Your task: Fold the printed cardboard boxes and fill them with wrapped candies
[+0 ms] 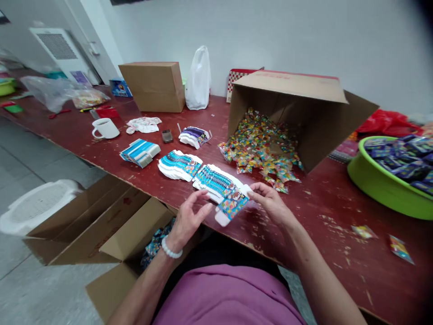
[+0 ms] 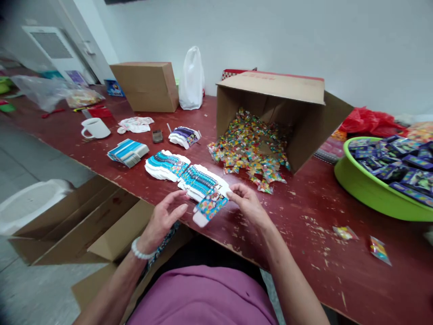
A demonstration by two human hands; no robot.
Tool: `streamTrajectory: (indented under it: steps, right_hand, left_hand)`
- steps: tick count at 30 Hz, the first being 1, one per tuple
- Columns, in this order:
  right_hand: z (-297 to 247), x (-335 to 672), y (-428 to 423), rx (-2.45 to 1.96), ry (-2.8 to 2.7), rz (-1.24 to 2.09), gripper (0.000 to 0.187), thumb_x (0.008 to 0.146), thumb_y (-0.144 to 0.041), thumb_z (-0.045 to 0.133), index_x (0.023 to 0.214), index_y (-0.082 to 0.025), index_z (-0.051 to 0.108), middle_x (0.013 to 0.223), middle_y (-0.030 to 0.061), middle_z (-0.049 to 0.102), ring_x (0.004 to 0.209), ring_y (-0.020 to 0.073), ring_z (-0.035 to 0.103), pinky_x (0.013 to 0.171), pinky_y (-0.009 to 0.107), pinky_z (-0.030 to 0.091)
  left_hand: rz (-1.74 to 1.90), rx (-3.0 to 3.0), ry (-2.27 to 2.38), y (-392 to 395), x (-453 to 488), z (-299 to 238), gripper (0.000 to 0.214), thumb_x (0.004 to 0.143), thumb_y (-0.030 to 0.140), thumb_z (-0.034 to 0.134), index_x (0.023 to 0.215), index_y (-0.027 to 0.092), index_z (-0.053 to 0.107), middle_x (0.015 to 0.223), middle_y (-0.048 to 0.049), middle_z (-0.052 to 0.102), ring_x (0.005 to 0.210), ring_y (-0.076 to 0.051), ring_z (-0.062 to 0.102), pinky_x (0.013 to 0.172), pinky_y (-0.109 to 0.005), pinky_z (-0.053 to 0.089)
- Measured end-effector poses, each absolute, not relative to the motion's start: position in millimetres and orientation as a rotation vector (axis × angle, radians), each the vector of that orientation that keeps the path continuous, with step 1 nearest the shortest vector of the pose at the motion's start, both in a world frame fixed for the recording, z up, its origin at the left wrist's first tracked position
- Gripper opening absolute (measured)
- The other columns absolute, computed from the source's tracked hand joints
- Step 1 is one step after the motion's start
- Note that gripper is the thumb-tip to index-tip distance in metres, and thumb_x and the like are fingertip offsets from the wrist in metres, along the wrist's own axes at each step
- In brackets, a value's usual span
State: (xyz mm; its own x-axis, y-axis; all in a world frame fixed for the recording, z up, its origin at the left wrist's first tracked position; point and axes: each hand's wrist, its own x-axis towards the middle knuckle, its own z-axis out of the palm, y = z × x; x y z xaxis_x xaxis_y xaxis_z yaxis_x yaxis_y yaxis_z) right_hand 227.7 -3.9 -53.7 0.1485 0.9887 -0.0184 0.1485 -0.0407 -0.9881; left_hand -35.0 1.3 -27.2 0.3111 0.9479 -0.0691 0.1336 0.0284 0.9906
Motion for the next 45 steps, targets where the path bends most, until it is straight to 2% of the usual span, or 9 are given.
streamTrajectory:
  steps: [3,7,12,20,28,31,34,39,45]
  right_hand:
    - [-23.9,214.2,-20.5,-1.162,-1.247,1.267,0.027,0.076,-0.044,0.074,0.083,-0.02,0.064,0.081,0.0001,0.064,0.074,0.0142,0.058,0.073,0.027,0.045]
    - [-3.2,195.8,-35.6,-1.033,-1.22,1.414,0.02,0.081,-0.039,0.072,0.088,-0.022,0.065,0.078,-0.0009,0.063,0.067,0.0126,0.057,0.064,0.025,0.046]
    - [0.7,187.8,-47.8,-0.954,-1.135,1.535,0.025,0.084,-0.041,0.069,0.101,-0.024,0.063,0.078,-0.001,0.063,0.051,0.009,0.051,0.047,0.023,0.04]
    - [8.4,179.0,-65.2,-0.811,-1.046,1.638,0.044,0.08,-0.037,0.074,0.119,-0.024,0.057,0.101,0.0046,0.065,0.052,0.0085,0.055,0.046,0.024,0.047]
    - [-9.9,173.2,-69.3,-0.945,-0.959,1.652,0.033,0.081,-0.046,0.071,0.098,-0.019,0.063,0.064,-0.0029,0.057,0.042,0.0075,0.046,0.04,0.021,0.039]
    - [-17.4,171.5,-65.8,-1.085,-0.957,1.502,0.032,0.08,-0.049,0.07,0.086,-0.018,0.065,0.058,-0.0033,0.058,0.042,0.0088,0.047,0.043,0.023,0.041]
    - [-18.2,174.3,-61.7,-1.195,-1.039,1.246,0.03,0.079,-0.046,0.072,0.078,-0.016,0.069,0.068,0.0008,0.066,0.058,0.0132,0.057,0.059,0.026,0.047]
    - [-15.3,176.4,-57.4,-1.248,-1.085,1.127,0.028,0.081,-0.043,0.07,0.093,-0.017,0.072,0.087,0.0049,0.073,0.075,0.0189,0.063,0.072,0.031,0.049]
    - [-18.4,166.0,-54.9,-1.193,-0.894,1.054,0.04,0.076,-0.038,0.076,0.109,-0.022,0.06,0.076,-0.0015,0.065,0.068,0.0153,0.06,0.065,0.028,0.048]
  left_hand:
    - [0.517,1.049,0.608,-5.8,-19.3,-19.7,0.059,0.078,0.054,0.068,0.122,0.016,0.06,0.116,-0.0145,0.068,0.096,-0.026,0.068,0.084,-0.036,0.051]
    - [0.351,0.787,0.285,-22.8,-0.5,-24.2,0.062,0.067,0.057,0.077,0.107,0.011,0.065,0.091,-0.0138,0.072,0.08,-0.027,0.072,0.076,-0.037,0.054]
    - [0.394,0.776,0.267,-31.3,2.1,-24.4,0.057,0.063,0.051,0.083,0.1,0.01,0.068,0.084,-0.0125,0.072,0.076,-0.026,0.072,0.076,-0.038,0.056]
    - [0.511,0.836,0.446,-32.7,4.6,-13.3,0.052,0.061,0.05,0.085,0.089,0.009,0.07,0.075,-0.0108,0.072,0.062,-0.021,0.071,0.064,-0.03,0.057]
    - [0.607,0.965,0.658,-37.2,15.9,-19.9,0.041,0.072,0.046,0.079,0.085,0.009,0.069,0.069,-0.0076,0.069,0.055,-0.018,0.067,0.057,-0.028,0.054]
    - [0.63,0.975,0.702,-35.4,18.8,-22.4,0.038,0.075,0.045,0.076,0.089,0.009,0.068,0.073,-0.0057,0.068,0.059,-0.015,0.065,0.059,-0.026,0.052]
    - [0.67,1.11,0.721,-30.4,16.6,-21.6,0.032,0.078,0.035,0.075,0.098,0.011,0.069,0.089,-0.0055,0.07,0.078,-0.014,0.064,0.073,-0.024,0.05]
    - [0.779,1.145,0.756,-27.5,13.1,-19.2,0.052,0.073,0.023,0.079,0.12,0.016,0.056,0.108,-0.0069,0.069,0.094,-0.019,0.065,0.086,-0.032,0.052]
    - [0.91,1.095,0.792,-38.3,14.9,-16.3,0.081,0.077,0.023,0.075,0.141,0.026,0.026,0.107,-0.0055,0.068,0.089,-0.018,0.068,0.081,-0.032,0.056]
